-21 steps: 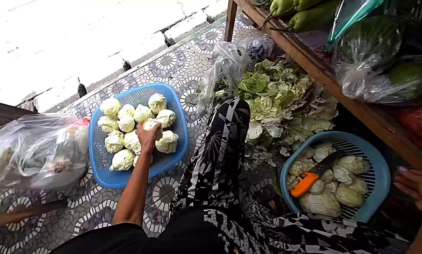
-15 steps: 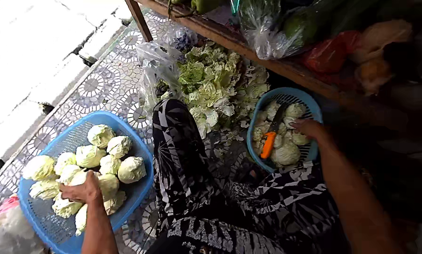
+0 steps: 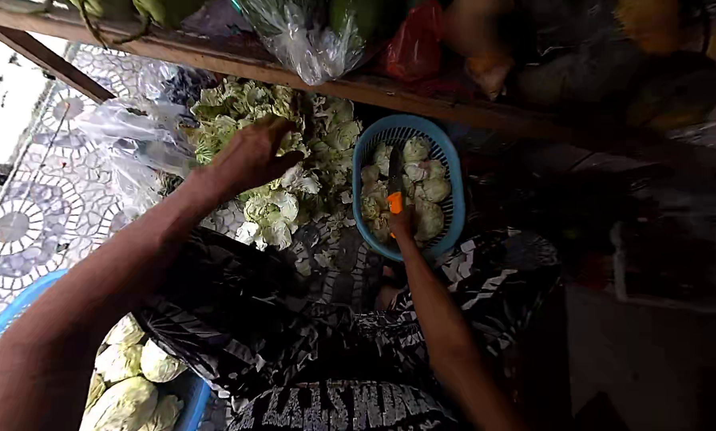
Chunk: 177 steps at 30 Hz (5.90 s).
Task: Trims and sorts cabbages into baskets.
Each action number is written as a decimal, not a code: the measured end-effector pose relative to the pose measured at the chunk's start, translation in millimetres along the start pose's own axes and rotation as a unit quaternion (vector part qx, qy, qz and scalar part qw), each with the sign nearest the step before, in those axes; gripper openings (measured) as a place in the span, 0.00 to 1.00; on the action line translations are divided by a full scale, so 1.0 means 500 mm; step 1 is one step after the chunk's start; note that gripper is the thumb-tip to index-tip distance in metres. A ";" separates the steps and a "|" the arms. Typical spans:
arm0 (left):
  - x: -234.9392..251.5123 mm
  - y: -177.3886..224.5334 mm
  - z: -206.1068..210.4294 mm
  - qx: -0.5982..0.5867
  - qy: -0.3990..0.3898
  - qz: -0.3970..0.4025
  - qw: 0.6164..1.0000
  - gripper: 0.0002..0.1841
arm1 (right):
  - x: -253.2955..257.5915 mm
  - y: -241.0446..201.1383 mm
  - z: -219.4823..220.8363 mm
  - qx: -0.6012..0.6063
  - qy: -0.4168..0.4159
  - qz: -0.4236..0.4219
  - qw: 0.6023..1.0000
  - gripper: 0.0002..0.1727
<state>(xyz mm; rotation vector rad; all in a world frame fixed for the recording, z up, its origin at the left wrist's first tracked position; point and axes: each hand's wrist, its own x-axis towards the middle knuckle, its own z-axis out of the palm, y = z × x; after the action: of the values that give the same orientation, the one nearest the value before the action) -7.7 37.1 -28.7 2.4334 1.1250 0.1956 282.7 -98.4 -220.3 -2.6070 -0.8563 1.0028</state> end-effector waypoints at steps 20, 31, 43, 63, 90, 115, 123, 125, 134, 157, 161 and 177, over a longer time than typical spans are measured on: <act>0.290 0.336 0.751 0.159 -0.254 0.305 0.904 0.52 | -0.062 -0.016 -0.377 -0.103 0.123 -0.034 0.986 0.24; 0.169 0.218 0.624 -0.068 0.054 0.319 0.944 0.52 | -0.009 0.018 -0.353 0.030 0.129 -0.031 0.991 0.23; 0.029 0.108 0.370 -0.231 0.374 -0.006 0.898 0.68 | -0.099 -0.103 -0.184 0.379 -0.096 -0.117 0.913 0.43; -0.108 0.009 0.059 -0.393 0.201 -0.019 0.897 0.36 | -0.168 -0.277 -0.079 0.534 -0.329 -0.190 0.755 0.30; -0.055 -0.084 0.076 -0.307 0.410 -0.356 0.782 0.18 | -0.121 -0.263 -0.045 0.585 -0.376 -0.162 0.700 0.16; -0.058 -0.033 0.133 -0.231 0.229 0.012 0.946 0.18 | -0.116 -0.270 -0.041 0.628 -0.233 -0.211 0.712 0.28; -0.059 -0.064 0.131 -0.408 0.339 -0.183 0.828 0.12 | -0.114 -0.263 -0.047 0.625 -0.227 -0.175 0.726 0.16; -0.043 -0.088 0.132 -0.431 0.369 -0.267 0.779 0.15 | -0.117 -0.261 -0.047 0.633 -0.243 -0.178 0.713 0.16; -0.047 -0.066 0.165 -0.549 0.218 -0.313 0.744 0.26 | -0.127 -0.270 -0.049 0.574 -0.249 -0.232 0.745 0.22; -0.044 -0.008 0.182 -0.261 0.256 -0.222 0.904 0.23 | -0.114 -0.258 0.010 0.623 -0.285 -0.140 0.715 0.23; -0.060 -0.010 0.150 -0.340 0.211 -0.258 0.880 0.33 | -0.103 -0.260 0.014 0.586 -0.267 -0.180 0.744 0.35; -0.046 -0.025 0.173 0.026 0.272 -0.026 0.962 0.21 | -0.089 -0.263 -0.016 0.493 -0.231 -0.286 0.788 0.47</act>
<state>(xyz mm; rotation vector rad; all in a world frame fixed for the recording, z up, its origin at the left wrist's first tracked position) -4.8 -2.6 -110.2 2.4593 1.4269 0.8685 203.2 -18.6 -138.6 -1.1413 -0.8042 1.3853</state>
